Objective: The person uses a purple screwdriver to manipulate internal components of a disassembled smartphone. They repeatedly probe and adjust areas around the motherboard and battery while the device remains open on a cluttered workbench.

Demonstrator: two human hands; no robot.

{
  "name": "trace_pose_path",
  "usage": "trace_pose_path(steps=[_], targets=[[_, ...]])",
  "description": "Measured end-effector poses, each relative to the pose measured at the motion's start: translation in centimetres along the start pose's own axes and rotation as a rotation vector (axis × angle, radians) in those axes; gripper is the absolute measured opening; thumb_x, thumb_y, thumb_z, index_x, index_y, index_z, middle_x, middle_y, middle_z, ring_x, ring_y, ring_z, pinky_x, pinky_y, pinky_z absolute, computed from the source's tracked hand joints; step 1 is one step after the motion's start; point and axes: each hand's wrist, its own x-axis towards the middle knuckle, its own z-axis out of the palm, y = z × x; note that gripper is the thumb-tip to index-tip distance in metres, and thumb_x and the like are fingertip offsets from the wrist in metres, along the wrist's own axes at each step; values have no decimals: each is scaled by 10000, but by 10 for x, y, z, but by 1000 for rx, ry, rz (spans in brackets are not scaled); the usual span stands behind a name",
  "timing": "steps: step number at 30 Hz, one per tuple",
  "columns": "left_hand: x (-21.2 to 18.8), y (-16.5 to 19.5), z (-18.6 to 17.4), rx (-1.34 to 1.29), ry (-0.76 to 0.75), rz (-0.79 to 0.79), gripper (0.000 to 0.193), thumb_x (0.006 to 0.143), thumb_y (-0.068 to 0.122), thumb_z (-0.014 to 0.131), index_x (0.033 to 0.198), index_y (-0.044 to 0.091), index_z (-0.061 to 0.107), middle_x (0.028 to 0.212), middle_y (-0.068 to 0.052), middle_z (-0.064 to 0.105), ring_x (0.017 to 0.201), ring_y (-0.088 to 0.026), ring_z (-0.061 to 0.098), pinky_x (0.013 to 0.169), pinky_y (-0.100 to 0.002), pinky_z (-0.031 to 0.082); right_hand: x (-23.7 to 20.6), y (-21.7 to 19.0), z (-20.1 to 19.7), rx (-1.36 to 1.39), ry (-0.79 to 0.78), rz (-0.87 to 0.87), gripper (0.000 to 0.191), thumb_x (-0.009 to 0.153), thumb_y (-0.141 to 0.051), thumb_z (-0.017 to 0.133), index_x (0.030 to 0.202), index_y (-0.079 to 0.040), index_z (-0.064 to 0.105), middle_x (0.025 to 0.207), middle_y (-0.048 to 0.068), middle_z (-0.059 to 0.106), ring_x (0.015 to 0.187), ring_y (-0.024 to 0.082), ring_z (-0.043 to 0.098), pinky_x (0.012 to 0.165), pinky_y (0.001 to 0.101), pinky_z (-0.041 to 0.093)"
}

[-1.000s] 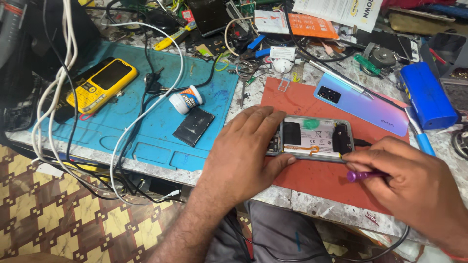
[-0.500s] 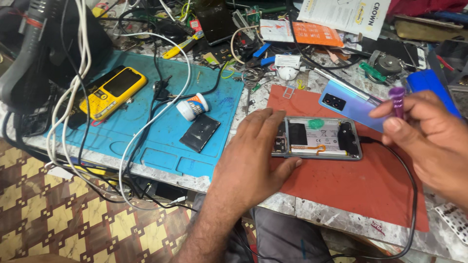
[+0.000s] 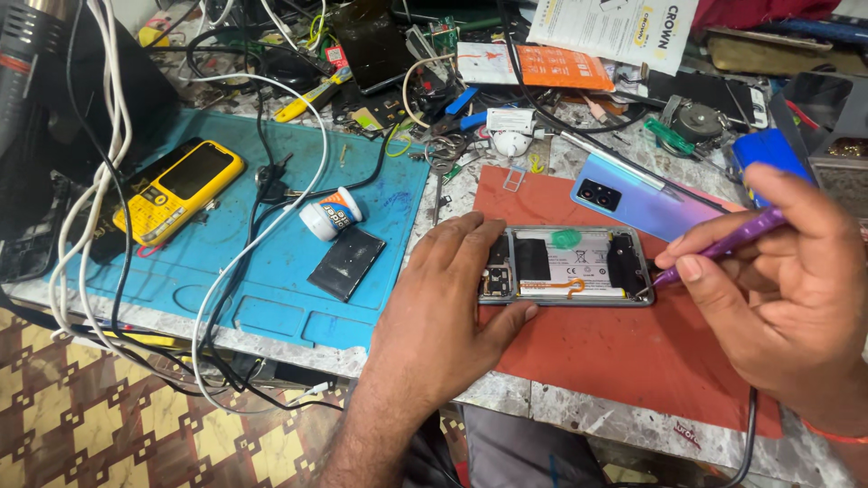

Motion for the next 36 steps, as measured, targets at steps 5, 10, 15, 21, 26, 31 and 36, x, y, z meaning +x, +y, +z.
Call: trace_pose_path(steps=[5, 10, 15, 21, 26, 31, 36], targets=[[1, 2, -1, 5, -12, -11, 758, 784, 312, 848, 1378, -20, 513, 1414, -237, 546, 1342, -421, 490, 1118, -488, 397, -7, 3, -1, -32, 2, 33, 683, 936, 116, 597, 1495, -60, 247, 1051, 192, 673, 988, 219, 732, 897, 327, 634], [1, 2, -2, 2, -17, -21, 752, 778, 307, 848, 1371, -17, 518, 1410, -228, 550, 1339, -411, 496, 1114, -481, 402, -5, 3, -1, -43, -24, -5, 660, 943, 109, 590, 1484, -60, 251, 1045, 176, 678, 990, 210, 739, 885, 318, 646], [1, 3, -3, 1, -11, -13, 753, 780, 304, 850, 1372, -23, 516, 1409, -228, 548, 1340, -411, 495, 1115, -481, 402, -4, 0, 1, -57, -20, 17, 651, 940, 111, 602, 1471, -50, 260, 1055, 187, 683, 996, 221, 741, 880, 324, 645], [1, 3, -2, 5, -17, -10, 741, 778, 294, 848, 1364, -18, 519, 1401, -226, 553, 1341, -414, 494, 1114, -486, 400, 4, 6, -7, -92, -234, -85, 634, 917, 89, 578, 1428, -35, 224, 1067, 194, 696, 996, 217, 748, 873, 323, 620], [0, 1, -1, 21, -1, 20, 736, 781, 301, 848, 1361, -16, 521, 1399, -232, 556, 1334, -420, 498, 1117, -493, 399, 4, 10, -6, -365, -104, 157, 779, 834, -79, 780, 1414, -43, 262, 986, 179, 660, 775, 226, 708, 699, 319, 590], [0, -1, -1, 11, -2, 15, 735, 785, 304, 839, 1362, -18, 519, 1393, -230, 562, 1330, -419, 501, 1115, -489, 403, 7, -2, -11, -248, -266, -154, 557, 934, 14, 581, 1377, -5, 244, 1062, 207, 684, 907, 237, 731, 798, 319, 619], [0, 0, 0, 21, -4, 18, 736, 786, 319, 842, 1356, -19, 522, 1396, -236, 555, 1328, -424, 494, 1113, -495, 393, 10, -12, -5, -616, -149, 242, 745, 856, -150, 763, 1404, -33, 273, 981, 181, 675, 827, 223, 700, 682, 336, 588]])
